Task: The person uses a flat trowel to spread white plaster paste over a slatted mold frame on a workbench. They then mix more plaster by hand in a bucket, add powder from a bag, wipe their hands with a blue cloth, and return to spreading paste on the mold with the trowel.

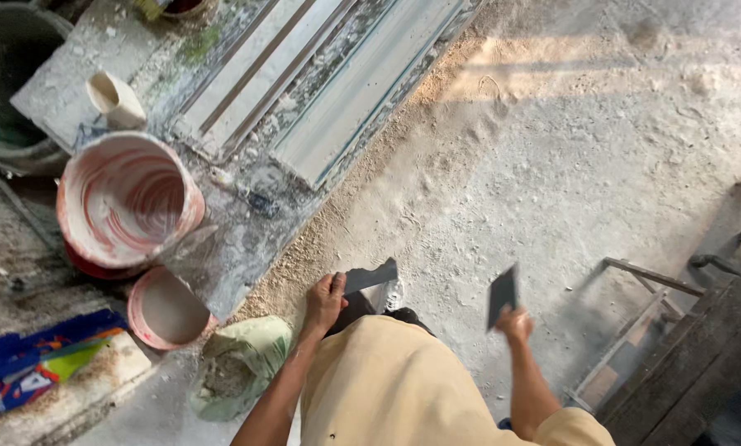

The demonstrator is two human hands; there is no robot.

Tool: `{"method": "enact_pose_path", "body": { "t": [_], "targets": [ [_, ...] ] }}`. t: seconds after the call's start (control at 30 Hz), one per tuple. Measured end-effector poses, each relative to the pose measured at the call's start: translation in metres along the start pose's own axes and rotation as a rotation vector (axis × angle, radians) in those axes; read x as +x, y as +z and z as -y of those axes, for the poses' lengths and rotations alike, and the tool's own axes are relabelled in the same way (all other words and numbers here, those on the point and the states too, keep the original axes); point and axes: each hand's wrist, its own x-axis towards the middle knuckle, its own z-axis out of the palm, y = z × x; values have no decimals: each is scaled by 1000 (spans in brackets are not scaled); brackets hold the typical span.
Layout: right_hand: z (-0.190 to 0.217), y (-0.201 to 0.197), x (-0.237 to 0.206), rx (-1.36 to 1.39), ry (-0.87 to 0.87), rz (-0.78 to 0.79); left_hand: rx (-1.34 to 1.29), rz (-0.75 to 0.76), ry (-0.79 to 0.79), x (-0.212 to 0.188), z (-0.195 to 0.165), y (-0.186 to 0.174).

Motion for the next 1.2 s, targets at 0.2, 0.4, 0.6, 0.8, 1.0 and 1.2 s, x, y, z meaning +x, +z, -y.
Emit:
{"method": "enact_pose_path", "body": {
  "t": [0.2,0.4,0.6,0.8,1.0,1.2],
  "targets": [
    [60,-107,110,793,-60,-703,-111,146,0,74,-61,23],
    [114,-136,139,197,64,-65,-195,337,-52,154,-133,5],
    [296,-192,179,1028,-616,-279,-269,404,-66,209,-158,-48],
    [631,-246,191,840,-1077,-14,-397,93,-197,241,-164,-90],
    [942,-194,153,443,-1678,-172,-445,-395,-278,238,-172,-104],
    [1107,-101,140,514,-1834,-287,-718,-763,-481,224,-173,-68]
  ]
}}
